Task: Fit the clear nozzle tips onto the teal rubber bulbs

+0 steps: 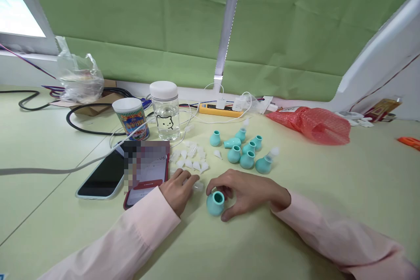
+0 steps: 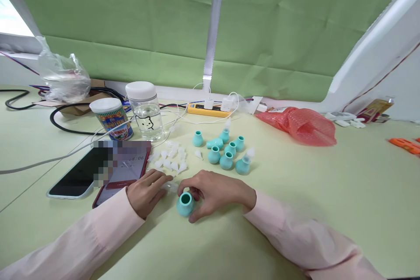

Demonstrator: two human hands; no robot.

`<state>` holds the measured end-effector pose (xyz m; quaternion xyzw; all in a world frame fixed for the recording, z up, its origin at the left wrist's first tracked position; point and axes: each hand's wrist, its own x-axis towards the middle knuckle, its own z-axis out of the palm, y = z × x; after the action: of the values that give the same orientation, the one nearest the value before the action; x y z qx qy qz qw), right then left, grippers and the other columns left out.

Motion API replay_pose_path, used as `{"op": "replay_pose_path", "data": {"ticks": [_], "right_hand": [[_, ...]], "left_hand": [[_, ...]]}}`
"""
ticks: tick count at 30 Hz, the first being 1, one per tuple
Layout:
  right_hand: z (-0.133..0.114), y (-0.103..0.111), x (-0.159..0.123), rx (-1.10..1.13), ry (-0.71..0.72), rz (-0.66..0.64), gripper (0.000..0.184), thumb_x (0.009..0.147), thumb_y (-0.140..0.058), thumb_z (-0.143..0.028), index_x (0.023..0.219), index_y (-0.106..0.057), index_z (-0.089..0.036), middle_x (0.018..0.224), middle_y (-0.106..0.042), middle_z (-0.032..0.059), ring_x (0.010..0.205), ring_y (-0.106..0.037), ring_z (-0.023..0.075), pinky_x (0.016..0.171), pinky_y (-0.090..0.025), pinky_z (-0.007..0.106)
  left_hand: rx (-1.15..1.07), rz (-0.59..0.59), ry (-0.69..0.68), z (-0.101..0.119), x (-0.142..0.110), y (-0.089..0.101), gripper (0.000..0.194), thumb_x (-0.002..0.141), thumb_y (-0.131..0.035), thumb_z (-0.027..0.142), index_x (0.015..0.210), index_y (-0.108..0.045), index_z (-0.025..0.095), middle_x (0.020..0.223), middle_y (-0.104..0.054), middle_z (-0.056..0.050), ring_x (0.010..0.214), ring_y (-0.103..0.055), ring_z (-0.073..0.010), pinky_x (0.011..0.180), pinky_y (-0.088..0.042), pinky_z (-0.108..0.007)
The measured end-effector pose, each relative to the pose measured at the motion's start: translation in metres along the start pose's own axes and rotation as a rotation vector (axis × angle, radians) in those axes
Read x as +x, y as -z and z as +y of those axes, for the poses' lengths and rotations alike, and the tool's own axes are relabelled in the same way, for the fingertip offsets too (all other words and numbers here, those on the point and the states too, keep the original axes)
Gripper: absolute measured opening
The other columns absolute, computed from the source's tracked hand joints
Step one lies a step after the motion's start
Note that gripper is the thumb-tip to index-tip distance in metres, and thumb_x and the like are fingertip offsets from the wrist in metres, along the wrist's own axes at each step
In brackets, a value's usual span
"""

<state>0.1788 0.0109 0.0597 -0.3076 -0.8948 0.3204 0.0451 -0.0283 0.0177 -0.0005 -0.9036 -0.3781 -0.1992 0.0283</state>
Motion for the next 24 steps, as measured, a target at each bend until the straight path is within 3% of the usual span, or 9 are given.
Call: {"op": "replay_pose_path", "data": {"ticks": [6, 9, 12, 15, 20, 24], "right_hand": [[0.009, 0.002, -0.002, 0.06, -0.057, -0.07, 0.057, 0.056, -0.067, -0.029, 0.107, -0.044, -0.022, 0.066, -0.051, -0.0053, 0.06, -0.048, 0.0099, 0.053, -0.036, 0.019], [0.01, 0.007, -0.006, 0.044, -0.089, -0.073, 0.062, 0.062, -0.06, -0.019, 0.118, -0.032, -0.022, 0.068, -0.054, -0.0046, 0.059, -0.048, 0.0101, 0.056, -0.037, 0.021], [0.009, 0.007, -0.006, -0.012, -0.104, 0.042, 0.045, 0.07, -0.05, -0.016, 0.113, -0.039, -0.021, 0.068, -0.056, -0.0028, 0.061, -0.05, 0.0108, 0.06, -0.038, 0.023], [0.01, 0.0, 0.001, -0.08, -0.114, 0.171, 0.027, 0.076, -0.048, -0.023, 0.103, -0.05, -0.019, 0.067, -0.056, -0.0005, 0.062, -0.052, 0.0117, 0.059, -0.038, 0.023], [0.017, -0.009, 0.01, -0.183, -0.048, 0.225, 0.014, 0.077, -0.046, -0.019, 0.08, -0.06, -0.016, 0.065, -0.058, 0.0011, 0.059, -0.051, 0.0116, 0.058, -0.038, 0.024], [0.017, -0.008, 0.009, -0.077, -0.068, 0.39, 0.012, 0.076, -0.049, -0.021, 0.078, -0.06, -0.016, 0.071, -0.059, 0.0024, 0.062, -0.052, 0.0123, 0.058, -0.042, 0.025]], "left_hand": [[-0.048, 0.093, -0.056, 0.003, -0.001, 0.0, 0.026, 0.071, -0.039, 0.006, 0.09, -0.054, 0.014, 0.078, -0.055, -0.008, 0.075, -0.049, -0.0201, 0.057, -0.046, -0.029], [-0.01, 0.082, -0.041, 0.005, 0.0, 0.003, 0.025, 0.068, -0.04, 0.006, 0.086, -0.055, 0.015, 0.078, -0.053, -0.008, 0.074, -0.048, -0.0203, 0.057, -0.045, -0.029], [0.011, 0.03, -0.001, 0.006, 0.001, 0.004, 0.021, 0.067, -0.041, 0.007, 0.081, -0.054, 0.015, 0.077, -0.052, -0.008, 0.071, -0.049, -0.02, 0.055, -0.045, -0.03], [-0.025, 0.034, 0.021, 0.006, 0.001, 0.002, 0.022, 0.073, -0.04, 0.008, 0.089, -0.052, 0.015, 0.08, -0.054, -0.007, 0.074, -0.052, -0.02, 0.06, -0.046, -0.031], [-0.126, 0.171, 0.038, 0.007, 0.001, 0.002, 0.027, 0.079, -0.034, 0.009, 0.102, -0.048, 0.016, 0.086, -0.054, -0.008, 0.078, -0.054, -0.0175, 0.063, -0.047, -0.028], [-0.354, 0.324, 0.037, 0.009, 0.002, 0.011, 0.023, 0.076, -0.039, 0.01, 0.095, -0.052, 0.015, 0.084, -0.05, -0.007, 0.075, -0.053, -0.0138, 0.062, -0.048, -0.024]]}}
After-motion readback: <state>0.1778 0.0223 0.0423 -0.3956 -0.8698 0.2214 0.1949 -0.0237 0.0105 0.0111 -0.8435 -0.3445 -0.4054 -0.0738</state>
